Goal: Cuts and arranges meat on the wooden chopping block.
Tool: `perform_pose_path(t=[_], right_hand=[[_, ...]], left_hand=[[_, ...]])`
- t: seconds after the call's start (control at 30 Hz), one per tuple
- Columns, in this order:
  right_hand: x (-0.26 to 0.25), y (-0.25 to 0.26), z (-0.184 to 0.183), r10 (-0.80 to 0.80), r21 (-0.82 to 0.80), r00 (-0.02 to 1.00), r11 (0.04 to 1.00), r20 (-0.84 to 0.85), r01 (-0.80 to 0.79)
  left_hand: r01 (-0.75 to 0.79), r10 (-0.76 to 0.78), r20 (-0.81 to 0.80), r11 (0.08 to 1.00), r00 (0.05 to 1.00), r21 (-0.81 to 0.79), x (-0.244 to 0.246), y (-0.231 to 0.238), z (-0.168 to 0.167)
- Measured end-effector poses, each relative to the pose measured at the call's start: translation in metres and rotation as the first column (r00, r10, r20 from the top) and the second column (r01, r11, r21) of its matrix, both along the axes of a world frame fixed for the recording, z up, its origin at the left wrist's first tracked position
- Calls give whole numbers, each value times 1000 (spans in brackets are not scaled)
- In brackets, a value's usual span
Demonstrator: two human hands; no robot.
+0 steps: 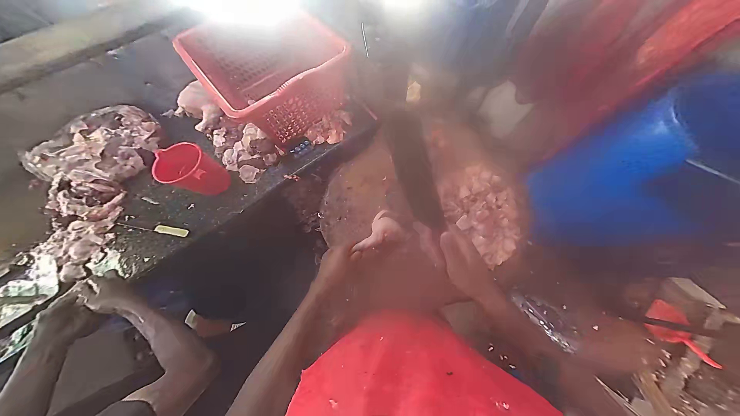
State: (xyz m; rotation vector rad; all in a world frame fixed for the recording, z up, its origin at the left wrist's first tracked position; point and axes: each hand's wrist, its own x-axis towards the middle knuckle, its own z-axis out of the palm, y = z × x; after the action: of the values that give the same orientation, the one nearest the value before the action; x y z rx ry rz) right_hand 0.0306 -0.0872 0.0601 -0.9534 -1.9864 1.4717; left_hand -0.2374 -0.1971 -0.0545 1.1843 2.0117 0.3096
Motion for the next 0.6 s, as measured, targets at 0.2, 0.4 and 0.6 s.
perform_pose_path(t=[0.2, 0.4, 0.6], right_hand=[[-36, -20, -46, 239, 240, 960, 933, 148, -269], [-4, -22, -120, 338, -197, 551, 934, 763, -299], [10, -12, -122, 124, -205, 739, 979, 663, 19]], left_hand=[[45, -42, -44, 997, 998, 55, 4, -8, 1], [-160, 100, 254, 961, 962, 224, -21, -52, 27], [-668, 173, 938, 740, 299, 76, -13, -67, 15]])
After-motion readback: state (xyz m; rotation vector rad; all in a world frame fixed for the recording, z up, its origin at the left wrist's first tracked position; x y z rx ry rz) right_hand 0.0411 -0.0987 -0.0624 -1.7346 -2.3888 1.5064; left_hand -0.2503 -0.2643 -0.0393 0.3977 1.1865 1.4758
